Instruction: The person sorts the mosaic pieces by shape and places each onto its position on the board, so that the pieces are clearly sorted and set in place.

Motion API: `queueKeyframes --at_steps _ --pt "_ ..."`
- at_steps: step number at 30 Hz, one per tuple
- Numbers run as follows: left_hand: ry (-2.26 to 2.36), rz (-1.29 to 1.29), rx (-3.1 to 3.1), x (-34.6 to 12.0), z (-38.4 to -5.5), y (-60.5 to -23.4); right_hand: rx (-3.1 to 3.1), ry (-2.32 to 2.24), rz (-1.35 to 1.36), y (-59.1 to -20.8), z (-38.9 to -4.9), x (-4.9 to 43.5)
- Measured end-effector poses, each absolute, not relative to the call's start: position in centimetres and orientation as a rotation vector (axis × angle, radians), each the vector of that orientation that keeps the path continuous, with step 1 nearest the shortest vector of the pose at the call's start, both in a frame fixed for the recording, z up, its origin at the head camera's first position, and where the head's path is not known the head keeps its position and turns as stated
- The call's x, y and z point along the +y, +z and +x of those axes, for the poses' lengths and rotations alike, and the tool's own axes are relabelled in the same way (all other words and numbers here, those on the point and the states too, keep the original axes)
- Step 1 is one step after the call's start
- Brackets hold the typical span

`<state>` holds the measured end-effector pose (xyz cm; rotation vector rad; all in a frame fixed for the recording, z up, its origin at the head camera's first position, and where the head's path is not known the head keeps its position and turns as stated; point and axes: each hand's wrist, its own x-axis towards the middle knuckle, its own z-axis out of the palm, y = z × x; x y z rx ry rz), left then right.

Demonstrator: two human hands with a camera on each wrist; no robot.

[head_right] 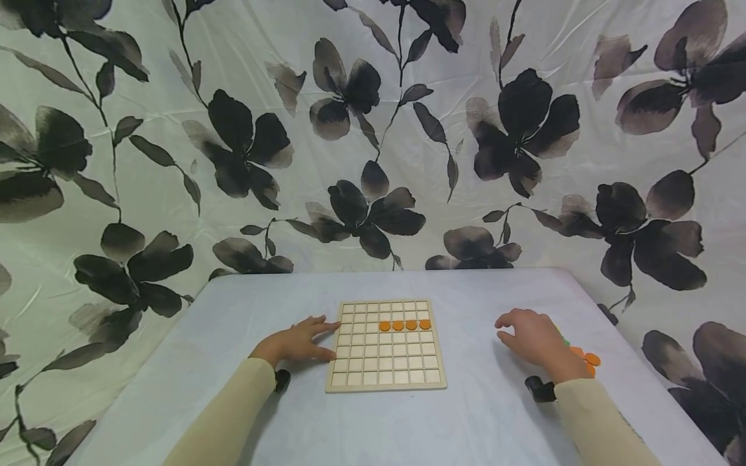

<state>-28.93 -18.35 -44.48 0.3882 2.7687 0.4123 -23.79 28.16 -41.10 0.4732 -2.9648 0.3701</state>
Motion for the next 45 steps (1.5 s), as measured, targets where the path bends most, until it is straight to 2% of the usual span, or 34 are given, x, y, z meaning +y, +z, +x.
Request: queueKeyframes --at_steps 26,45 --pt "0.402 0.373 2.757 -18.0 -28.8 -44.0 -3.243 0.482 0.049 -41.2 -21.6 36.3" --pt "0.4 0.371 2.756 -18.1 -29.2 -44.4 -3.303 0.528 -0.037 -42.9 -21.2 39.1"
